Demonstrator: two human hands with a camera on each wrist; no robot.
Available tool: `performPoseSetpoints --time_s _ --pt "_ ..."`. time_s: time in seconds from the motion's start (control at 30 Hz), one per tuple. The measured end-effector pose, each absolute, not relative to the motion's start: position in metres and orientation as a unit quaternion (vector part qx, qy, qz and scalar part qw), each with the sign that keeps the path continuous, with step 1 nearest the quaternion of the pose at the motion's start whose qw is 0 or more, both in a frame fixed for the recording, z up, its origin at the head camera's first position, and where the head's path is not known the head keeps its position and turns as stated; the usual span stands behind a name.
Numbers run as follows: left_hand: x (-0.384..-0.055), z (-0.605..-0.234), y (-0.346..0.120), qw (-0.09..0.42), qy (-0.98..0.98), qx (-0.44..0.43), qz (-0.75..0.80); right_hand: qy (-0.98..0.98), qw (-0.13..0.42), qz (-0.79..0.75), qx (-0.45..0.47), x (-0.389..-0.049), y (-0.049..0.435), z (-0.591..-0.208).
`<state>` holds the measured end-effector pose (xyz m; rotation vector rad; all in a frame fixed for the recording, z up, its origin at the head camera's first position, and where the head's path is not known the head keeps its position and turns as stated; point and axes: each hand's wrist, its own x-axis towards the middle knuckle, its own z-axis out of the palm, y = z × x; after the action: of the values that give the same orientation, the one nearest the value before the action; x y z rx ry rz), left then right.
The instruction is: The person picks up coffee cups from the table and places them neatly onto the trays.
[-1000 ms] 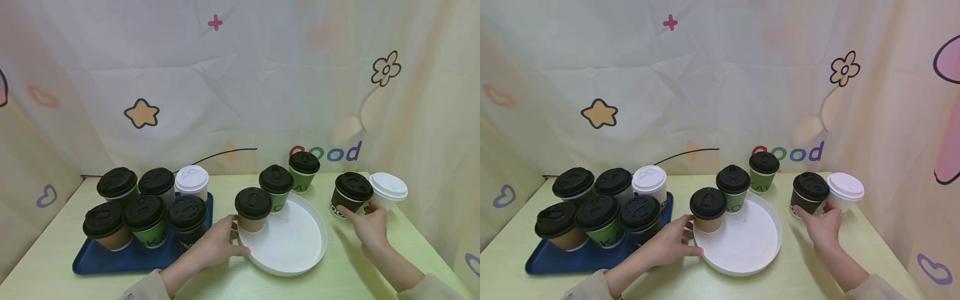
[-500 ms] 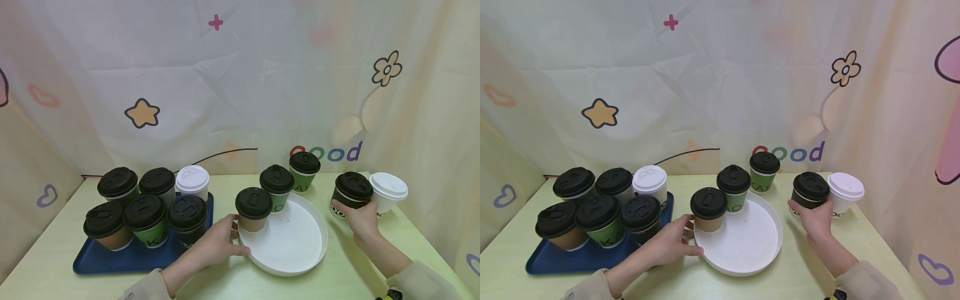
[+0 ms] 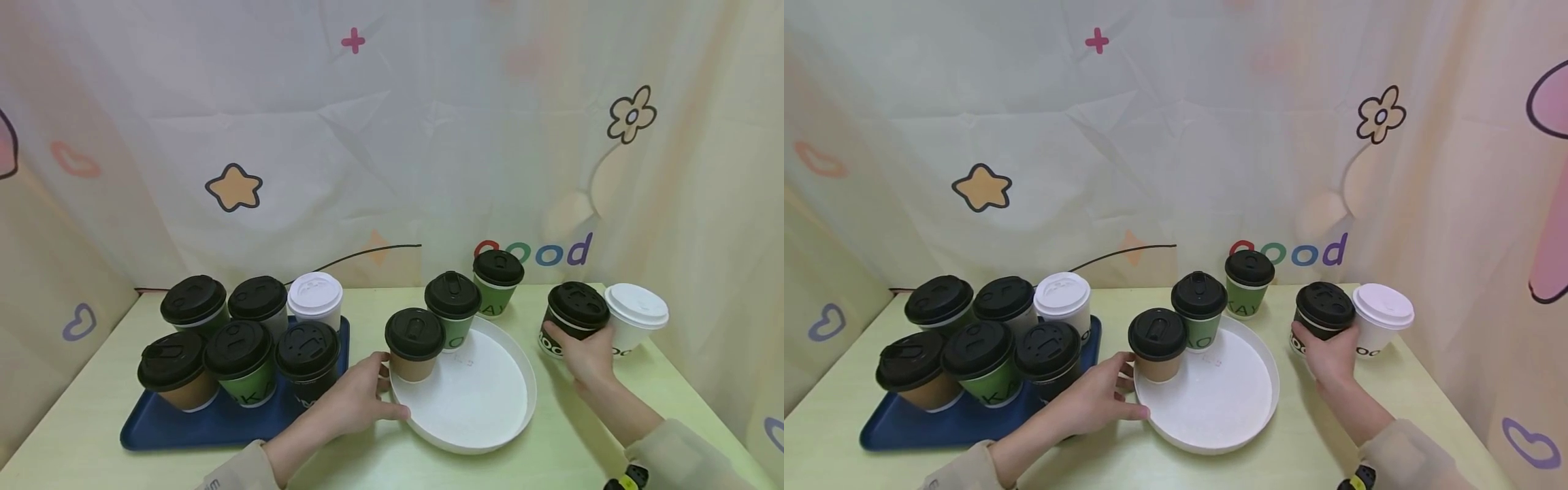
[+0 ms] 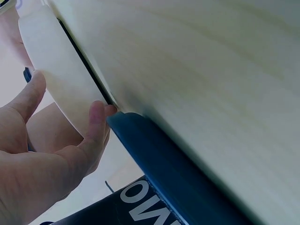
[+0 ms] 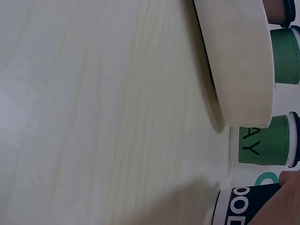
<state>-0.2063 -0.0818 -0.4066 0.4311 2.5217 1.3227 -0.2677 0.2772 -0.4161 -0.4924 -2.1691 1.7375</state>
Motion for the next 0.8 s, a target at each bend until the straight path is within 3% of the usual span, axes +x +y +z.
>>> performPoseSetpoints --time_s 0.8 --pt "-0.206 -0.407 -0.081 0.127 0.866 0.155 0.458 -0.797 0.061 0.594 -0.090 -0.234 0.257 -0.371"
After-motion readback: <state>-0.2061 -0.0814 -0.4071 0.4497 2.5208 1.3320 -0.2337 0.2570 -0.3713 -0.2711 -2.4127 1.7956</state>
